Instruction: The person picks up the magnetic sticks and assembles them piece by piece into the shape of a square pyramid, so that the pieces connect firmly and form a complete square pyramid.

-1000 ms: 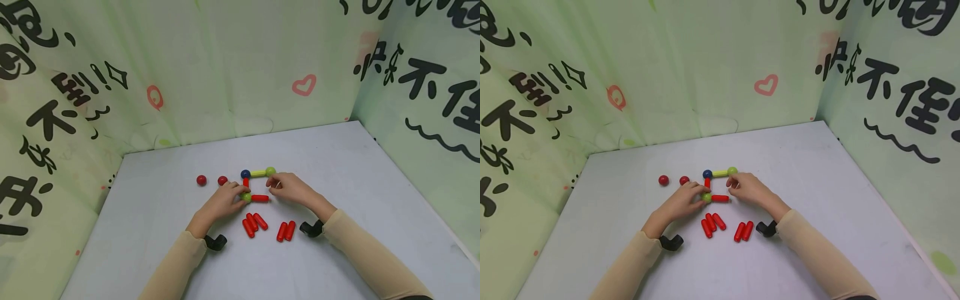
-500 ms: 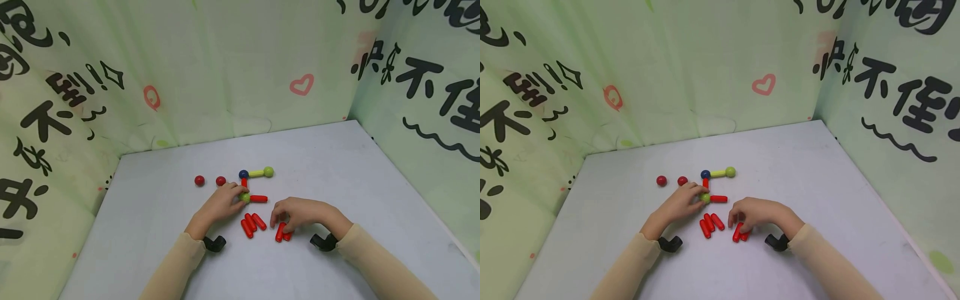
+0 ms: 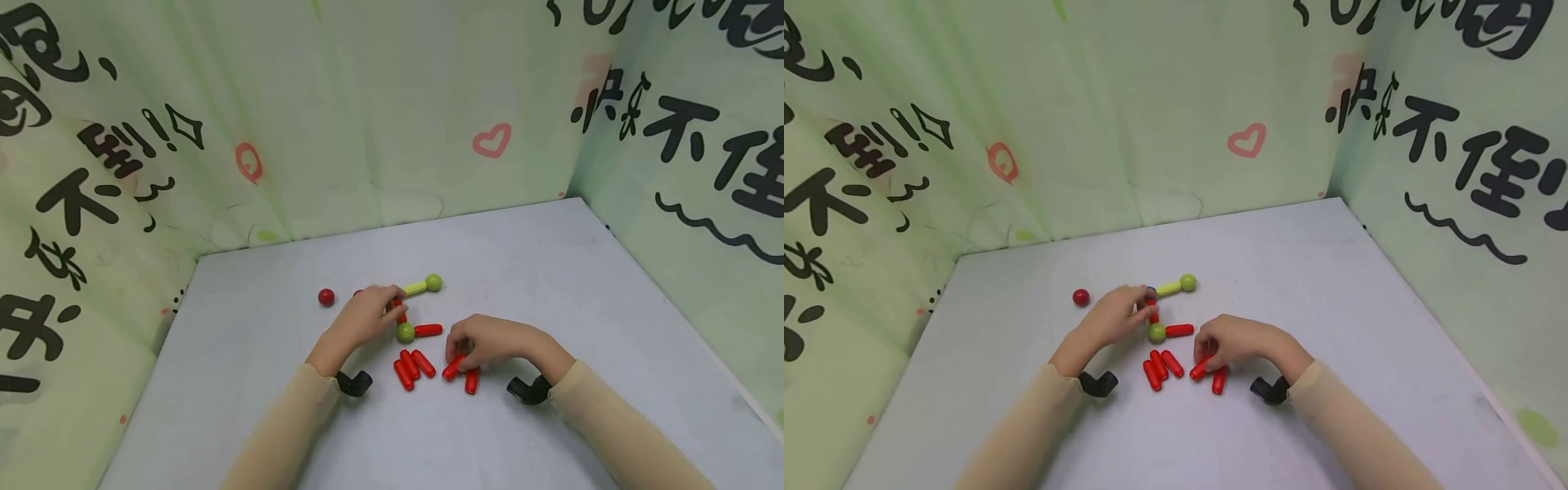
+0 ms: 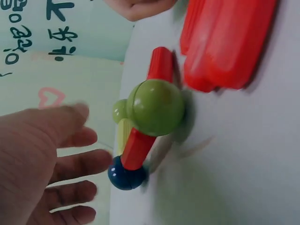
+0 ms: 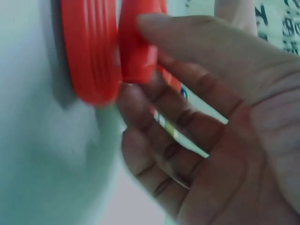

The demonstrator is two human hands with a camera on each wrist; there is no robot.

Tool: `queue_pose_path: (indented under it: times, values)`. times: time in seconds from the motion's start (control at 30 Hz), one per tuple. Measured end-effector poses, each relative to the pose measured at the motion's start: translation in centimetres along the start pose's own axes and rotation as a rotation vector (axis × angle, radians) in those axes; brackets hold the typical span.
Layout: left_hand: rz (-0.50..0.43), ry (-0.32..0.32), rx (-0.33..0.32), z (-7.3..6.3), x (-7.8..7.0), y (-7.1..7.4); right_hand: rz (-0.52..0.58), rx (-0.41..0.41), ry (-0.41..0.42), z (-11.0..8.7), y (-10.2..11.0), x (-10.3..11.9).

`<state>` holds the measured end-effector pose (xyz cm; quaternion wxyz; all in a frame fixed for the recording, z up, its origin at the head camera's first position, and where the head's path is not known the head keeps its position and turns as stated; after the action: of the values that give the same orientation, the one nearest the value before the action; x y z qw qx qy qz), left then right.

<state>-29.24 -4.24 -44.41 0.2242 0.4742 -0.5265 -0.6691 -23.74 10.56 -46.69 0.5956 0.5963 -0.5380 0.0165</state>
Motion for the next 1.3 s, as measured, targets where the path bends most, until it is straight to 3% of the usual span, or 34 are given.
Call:
queue_pose_path:
  times: [0.1, 0.23, 0.37, 0.53, 0.87, 1.13, 1.3]
  values:
    - [0.031, -0.022, -0.034, 1.4, -0.1, 0.5, 0.092, -0.077, -0.026, 0.1, 1.7, -1.5]
    - [0.058, -0.03, 0.021, 2.6, -0.1, -0.6, 0.232, -0.213, -0.128, 0.4, 4.0, -4.1]
    - [0.085, -0.015, 0.072, 2.6, -0.2, -1.6, 0.294, -0.34, -0.241, 0.9, 5.4, -6.1]
    - [0.111, -0.016, 0.074, 2.4, 0.1, -2.3, 0.342, -0.435, -0.324, 1.8, 5.8, -7.8]
    - [0.104, -0.032, 0.045, 2.2, 0.4, -2.8, 0.415, -0.465, -0.384, 3.1, 5.6, -9.0]
    - [0.081, -0.038, 0.046, 2.0, 0.1, -2.6, 0.444, -0.466, -0.351, 3.7, 5.6, -9.2]
    - [0.052, -0.041, 0.05, 1.9, 0.1, -2.5, 0.361, -0.508, -0.351, 3.5, 6.4, -9.2]
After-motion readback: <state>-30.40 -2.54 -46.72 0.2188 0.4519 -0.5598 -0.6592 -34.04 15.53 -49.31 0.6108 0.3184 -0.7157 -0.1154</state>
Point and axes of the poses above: each hand's wrist, its own z-axis towards the middle knuckle, its own y-axis out of the back of the hand, x = y × z, the point moved 10 cm from there along z, towards the middle knuckle
